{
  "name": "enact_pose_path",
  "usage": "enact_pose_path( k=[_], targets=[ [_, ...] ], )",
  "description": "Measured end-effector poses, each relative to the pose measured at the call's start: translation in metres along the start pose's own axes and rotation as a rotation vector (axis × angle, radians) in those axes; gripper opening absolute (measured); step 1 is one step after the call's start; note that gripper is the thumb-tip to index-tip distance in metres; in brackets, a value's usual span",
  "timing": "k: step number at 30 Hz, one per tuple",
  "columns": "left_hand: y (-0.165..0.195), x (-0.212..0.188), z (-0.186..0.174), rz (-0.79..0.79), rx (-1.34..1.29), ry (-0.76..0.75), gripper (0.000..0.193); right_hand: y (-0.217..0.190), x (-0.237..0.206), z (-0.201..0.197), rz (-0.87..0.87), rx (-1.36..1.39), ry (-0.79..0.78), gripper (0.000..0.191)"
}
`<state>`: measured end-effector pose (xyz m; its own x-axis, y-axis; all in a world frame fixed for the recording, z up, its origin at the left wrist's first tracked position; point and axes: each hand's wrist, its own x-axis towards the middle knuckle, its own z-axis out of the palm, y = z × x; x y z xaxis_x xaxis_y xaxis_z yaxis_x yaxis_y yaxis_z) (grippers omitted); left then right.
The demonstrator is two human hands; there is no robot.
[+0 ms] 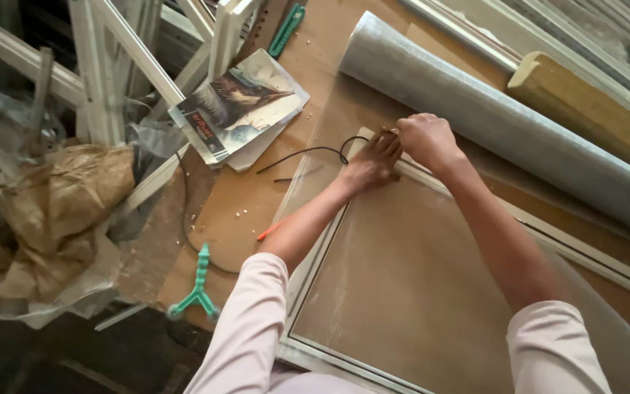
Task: The person presses a black rubber spline into the channel of an aluminum window frame to secure a sheet of mesh, using a green spline roller. They reposition the frame, unroll and align the mesh, press the spline along the edges by hand and with the roller, and trim excess mesh at the frame edge.
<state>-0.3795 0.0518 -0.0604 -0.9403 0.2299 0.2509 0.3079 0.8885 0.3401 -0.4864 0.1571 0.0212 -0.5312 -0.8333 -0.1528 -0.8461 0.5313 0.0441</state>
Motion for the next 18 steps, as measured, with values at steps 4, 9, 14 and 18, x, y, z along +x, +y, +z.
enact_pose_path(
  k=[4,9,14,18],
  targets=[
    [-0.009,-0.002,0.017,0.012,0.018,0.068,0.074,0.001,0.011,0.021,0.010,-0.012,-0.058,0.019],
    [-0.014,-0.002,0.037,0.091,-0.027,0.255,0.075,0.007,0.018,0.029,-0.006,0.028,0.020,0.021],
    [-0.013,-0.004,0.046,0.183,0.205,0.310,0.052,0.019,0.013,0.015,0.092,0.073,-0.057,0.034],
    [-0.013,-0.005,0.052,0.246,0.178,0.323,0.046,0.025,0.008,0.012,0.138,-0.013,-0.153,0.033]
  ],
)
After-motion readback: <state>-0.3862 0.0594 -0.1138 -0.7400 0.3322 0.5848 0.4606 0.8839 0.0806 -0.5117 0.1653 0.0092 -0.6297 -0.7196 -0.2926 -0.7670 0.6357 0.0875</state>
